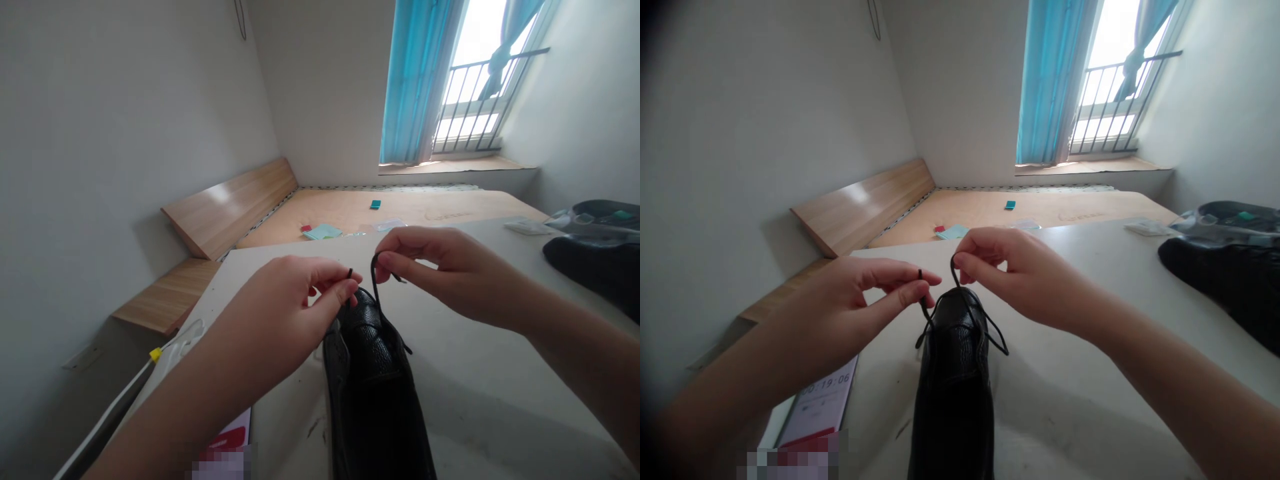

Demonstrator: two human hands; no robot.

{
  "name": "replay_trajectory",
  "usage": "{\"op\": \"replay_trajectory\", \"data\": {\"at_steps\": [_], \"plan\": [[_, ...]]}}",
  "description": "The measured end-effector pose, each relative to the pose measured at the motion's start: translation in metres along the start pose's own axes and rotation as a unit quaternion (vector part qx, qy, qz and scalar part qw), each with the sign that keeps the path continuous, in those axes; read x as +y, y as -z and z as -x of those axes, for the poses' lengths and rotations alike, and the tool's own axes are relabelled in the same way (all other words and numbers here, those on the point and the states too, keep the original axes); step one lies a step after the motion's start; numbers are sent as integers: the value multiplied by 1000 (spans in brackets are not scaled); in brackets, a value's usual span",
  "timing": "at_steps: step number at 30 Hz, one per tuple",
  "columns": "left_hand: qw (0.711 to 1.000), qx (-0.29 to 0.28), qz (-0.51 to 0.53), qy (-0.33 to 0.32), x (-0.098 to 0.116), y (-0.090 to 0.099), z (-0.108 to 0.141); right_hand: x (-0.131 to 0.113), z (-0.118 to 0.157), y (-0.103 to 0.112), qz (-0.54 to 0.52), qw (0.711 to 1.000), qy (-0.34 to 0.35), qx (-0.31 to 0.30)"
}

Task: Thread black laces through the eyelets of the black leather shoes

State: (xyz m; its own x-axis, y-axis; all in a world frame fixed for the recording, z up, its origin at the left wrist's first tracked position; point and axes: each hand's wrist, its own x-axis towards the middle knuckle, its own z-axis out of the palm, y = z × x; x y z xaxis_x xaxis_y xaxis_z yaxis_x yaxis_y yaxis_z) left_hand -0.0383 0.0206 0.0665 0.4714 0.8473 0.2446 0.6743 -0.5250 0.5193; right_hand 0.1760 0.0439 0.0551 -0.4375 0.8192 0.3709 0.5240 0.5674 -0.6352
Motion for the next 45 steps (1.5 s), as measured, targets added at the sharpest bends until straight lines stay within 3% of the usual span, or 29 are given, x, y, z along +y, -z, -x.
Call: {"op": "replay_trajectory", "data": {"at_steps": [3,5,7,9,11,15,19,28,33,45], "plan": [[998,52,29,-24,6,2,3,-15,8,-4,-127,991,3,37],[993,98,49,-32,11,3,6,-22,13,-4,-257,965,-18,37],[990,119,70,-24,14,4,7,-24,16,-3,-382,924,-30,-6],[990,104,93,-5,13,3,7,-21,15,-3,-458,885,-40,-69],[991,73,110,19,8,2,5,-15,12,-5,-478,870,-59,-105],[990,55,112,66,-3,0,-2,0,3,-15,-395,909,-101,-87],[991,54,104,61,-5,0,-6,4,-2,-25,-322,936,-120,-71],[986,55,140,77,-10,0,-8,-1,0,-35,-324,942,-88,-14],[975,61,207,57,-14,-2,-10,-2,1,-42,-306,945,-113,-29],[982,44,174,63,-12,-3,-8,1,2,-44,-256,961,-95,-36]]}}
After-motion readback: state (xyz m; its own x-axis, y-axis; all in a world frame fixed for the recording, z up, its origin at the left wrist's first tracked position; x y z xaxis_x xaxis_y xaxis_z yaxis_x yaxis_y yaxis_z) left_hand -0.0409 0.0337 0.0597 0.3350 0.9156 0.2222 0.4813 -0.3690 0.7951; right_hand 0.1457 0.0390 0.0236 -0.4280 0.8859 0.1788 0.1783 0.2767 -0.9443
